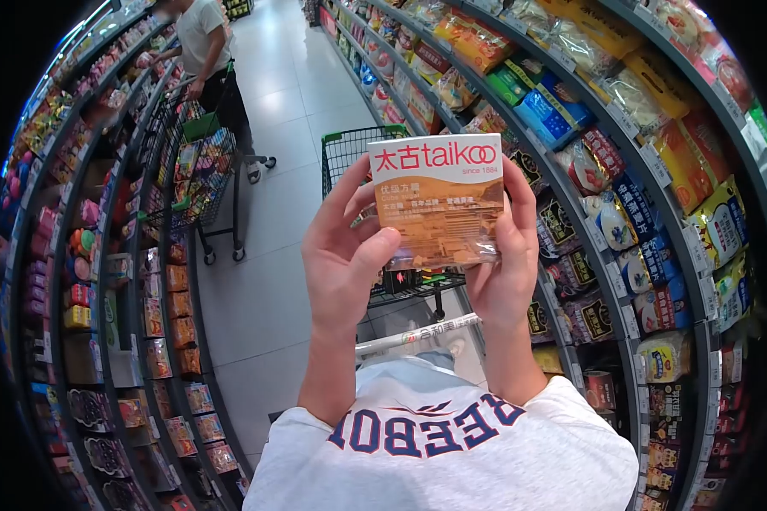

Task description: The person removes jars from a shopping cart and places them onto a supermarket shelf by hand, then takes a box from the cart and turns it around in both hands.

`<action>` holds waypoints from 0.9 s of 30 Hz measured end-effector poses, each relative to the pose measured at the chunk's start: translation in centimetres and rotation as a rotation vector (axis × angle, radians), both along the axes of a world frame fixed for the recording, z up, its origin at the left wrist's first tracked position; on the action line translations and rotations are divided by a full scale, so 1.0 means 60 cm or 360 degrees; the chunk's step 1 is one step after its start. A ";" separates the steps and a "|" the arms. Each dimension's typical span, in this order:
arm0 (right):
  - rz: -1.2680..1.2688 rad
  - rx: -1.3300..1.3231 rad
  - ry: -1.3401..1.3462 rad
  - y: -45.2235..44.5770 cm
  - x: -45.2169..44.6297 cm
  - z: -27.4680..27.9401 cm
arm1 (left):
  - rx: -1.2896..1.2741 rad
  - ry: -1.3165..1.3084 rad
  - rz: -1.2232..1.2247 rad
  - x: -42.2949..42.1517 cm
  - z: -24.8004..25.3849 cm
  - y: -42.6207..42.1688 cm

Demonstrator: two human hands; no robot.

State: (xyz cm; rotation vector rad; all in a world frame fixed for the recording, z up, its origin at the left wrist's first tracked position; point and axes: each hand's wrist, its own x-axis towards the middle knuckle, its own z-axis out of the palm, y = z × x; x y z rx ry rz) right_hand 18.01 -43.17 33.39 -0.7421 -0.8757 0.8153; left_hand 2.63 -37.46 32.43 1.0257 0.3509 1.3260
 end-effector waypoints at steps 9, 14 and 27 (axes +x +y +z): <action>0.0028 -0.0025 0.0046 -0.007 -0.011 0.001 | -0.0066 -0.0050 0.0040 -0.013 -0.003 -0.008; 0.0003 -0.0049 0.0047 -0.004 -0.007 -0.006 | -0.0057 -0.0011 0.0070 -0.014 -0.011 -0.002; -0.0021 -0.0088 0.0091 0.010 0.004 -0.007 | 0.0020 0.0008 0.0048 0.000 -0.018 0.017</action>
